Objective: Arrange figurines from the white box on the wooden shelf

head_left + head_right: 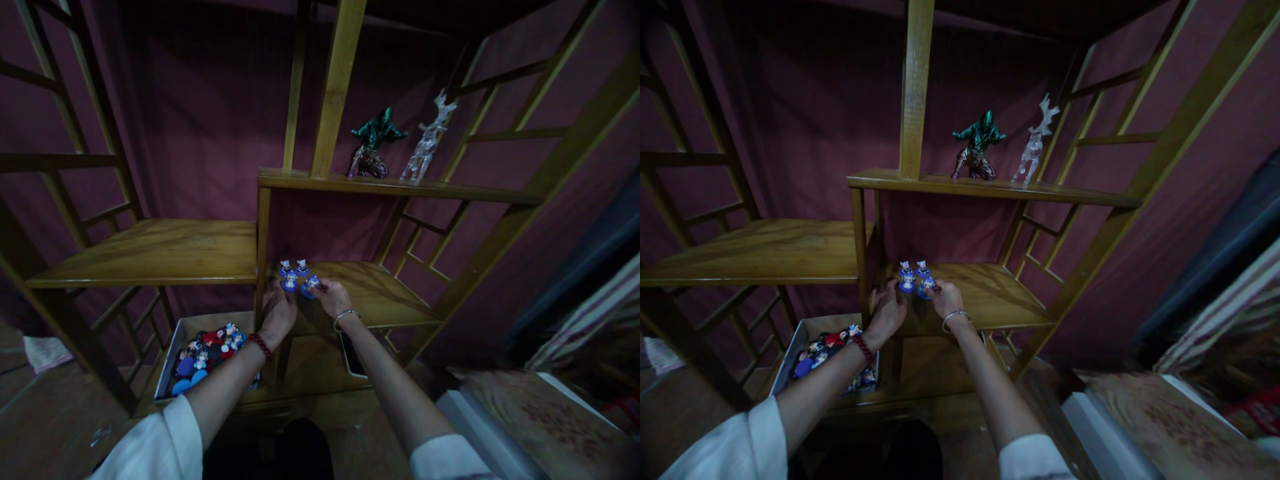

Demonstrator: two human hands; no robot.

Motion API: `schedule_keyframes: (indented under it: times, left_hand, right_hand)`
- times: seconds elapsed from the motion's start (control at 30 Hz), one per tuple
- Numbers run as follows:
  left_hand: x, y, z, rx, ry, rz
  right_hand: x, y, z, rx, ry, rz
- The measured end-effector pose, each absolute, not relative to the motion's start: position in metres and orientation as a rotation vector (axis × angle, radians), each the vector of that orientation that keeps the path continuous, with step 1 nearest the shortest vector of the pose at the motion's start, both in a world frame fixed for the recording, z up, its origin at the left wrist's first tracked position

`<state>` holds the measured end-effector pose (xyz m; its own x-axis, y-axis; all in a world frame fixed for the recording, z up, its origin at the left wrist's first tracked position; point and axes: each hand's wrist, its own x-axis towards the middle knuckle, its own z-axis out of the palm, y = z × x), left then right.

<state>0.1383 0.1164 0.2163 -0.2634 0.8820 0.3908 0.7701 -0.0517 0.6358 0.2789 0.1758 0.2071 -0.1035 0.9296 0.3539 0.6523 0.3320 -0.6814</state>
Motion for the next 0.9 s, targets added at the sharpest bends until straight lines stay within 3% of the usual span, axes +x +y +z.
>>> schedule_keyframes:
  times: [0.37, 0.9]
  left_hand:
    - [0.143, 0.134, 0.225, 1.454, 2.069, 1.090]
    - [0.156, 0.154, 0.229, 1.395, 2.064, 1.191]
  right_hand:
    - [0.273, 0.191, 0.219, -1.599, -1.841, 0.348]
    - [0.273, 0.203, 0.213, -1.609, -1.873, 0.318]
